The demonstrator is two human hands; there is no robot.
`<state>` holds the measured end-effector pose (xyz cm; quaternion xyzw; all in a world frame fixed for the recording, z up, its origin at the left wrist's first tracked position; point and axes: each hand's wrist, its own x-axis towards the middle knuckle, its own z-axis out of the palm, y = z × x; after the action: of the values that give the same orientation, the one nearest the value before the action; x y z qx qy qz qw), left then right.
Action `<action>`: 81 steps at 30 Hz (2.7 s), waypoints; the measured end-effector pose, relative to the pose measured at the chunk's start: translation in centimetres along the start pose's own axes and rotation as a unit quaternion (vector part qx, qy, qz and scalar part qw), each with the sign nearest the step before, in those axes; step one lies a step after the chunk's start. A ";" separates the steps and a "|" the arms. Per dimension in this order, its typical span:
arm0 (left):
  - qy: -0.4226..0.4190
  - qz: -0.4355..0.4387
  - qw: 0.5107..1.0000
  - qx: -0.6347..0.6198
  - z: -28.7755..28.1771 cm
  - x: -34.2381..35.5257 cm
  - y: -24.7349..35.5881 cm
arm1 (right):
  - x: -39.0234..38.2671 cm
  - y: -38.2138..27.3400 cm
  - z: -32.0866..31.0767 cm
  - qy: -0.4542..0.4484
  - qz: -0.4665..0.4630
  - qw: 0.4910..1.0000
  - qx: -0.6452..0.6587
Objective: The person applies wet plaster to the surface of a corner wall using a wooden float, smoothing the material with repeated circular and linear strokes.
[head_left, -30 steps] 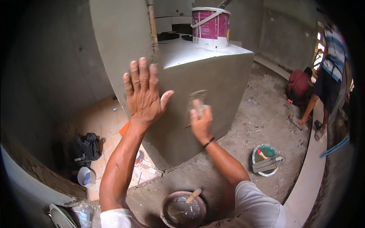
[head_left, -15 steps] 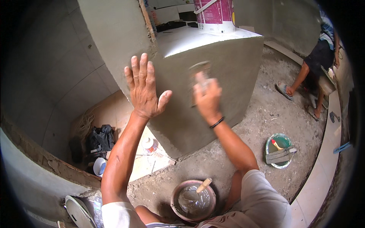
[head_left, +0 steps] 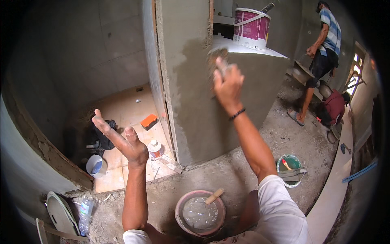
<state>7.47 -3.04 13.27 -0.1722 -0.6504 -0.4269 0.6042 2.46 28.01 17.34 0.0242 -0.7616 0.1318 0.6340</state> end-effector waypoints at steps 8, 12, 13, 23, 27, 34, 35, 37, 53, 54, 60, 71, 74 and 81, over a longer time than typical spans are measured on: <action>0.089 -0.066 0.993 -0.036 -3.7 0.3 -0.7 | -2.3 2.3 0.6 0.028 0.084 0.996 -0.001; 0.100 -0.075 0.991 -0.044 -4.1 0.9 -0.6 | 3.2 2.1 -1.4 0.006 0.049 0.999 -0.023; 0.096 -0.080 0.991 -0.037 -4.3 1.1 -0.5 | 3.8 2.5 -1.4 0.009 0.082 0.996 0.017; 0.072 -0.090 0.991 -0.072 -5.1 1.8 1.3 | 5.1 2.9 -1.9 -0.016 0.091 0.995 -0.035; 0.045 -0.100 0.991 -0.076 -4.4 1.0 2.1 | 4.0 3.9 -1.2 0.034 0.107 0.993 -0.045; 0.053 -0.087 0.991 -0.091 -3.6 1.2 2.1 | 5.7 0.6 -1.4 0.012 0.029 0.999 -0.038; 0.048 -0.089 0.990 -0.095 -3.5 0.8 2.1 | 6.2 0.9 -2.0 0.018 0.034 0.999 -0.035; 0.043 -0.090 0.993 -0.066 -3.2 0.4 1.7 | 4.4 2.1 -1.1 0.034 0.078 0.995 -0.044; 0.042 -0.119 0.990 -0.068 -1.8 -0.3 -0.4 | -0.3 0.3 0.9 0.004 -0.032 0.999 -0.021; 0.038 -0.120 0.990 -0.065 -1.6 -0.4 -0.3 | 1.1 -0.3 1.0 0.025 -0.076 0.996 -0.033; 0.015 -0.114 0.991 -0.075 -0.5 -1.3 0.2 | 4.5 8.7 -2.3 0.060 0.102 0.990 -0.069; -0.024 -0.108 0.994 -0.024 -0.3 -1.7 -0.1 | 4.5 8.1 -2.1 0.021 0.047 0.997 -0.064; -0.042 -0.108 0.993 -0.005 -0.2 -2.2 0.8 | 1.0 12.0 -2.3 0.038 0.143 0.988 -0.051; -0.178 0.085 0.980 -0.003 5.4 -2.8 6.9 | 1.2 2.2 -1.2 -0.023 -0.086 0.992 -0.091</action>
<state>9.77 5.87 13.53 -0.3017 -0.7291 -0.3386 0.5127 2.96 30.53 18.37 0.0348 -0.7802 0.0061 0.6246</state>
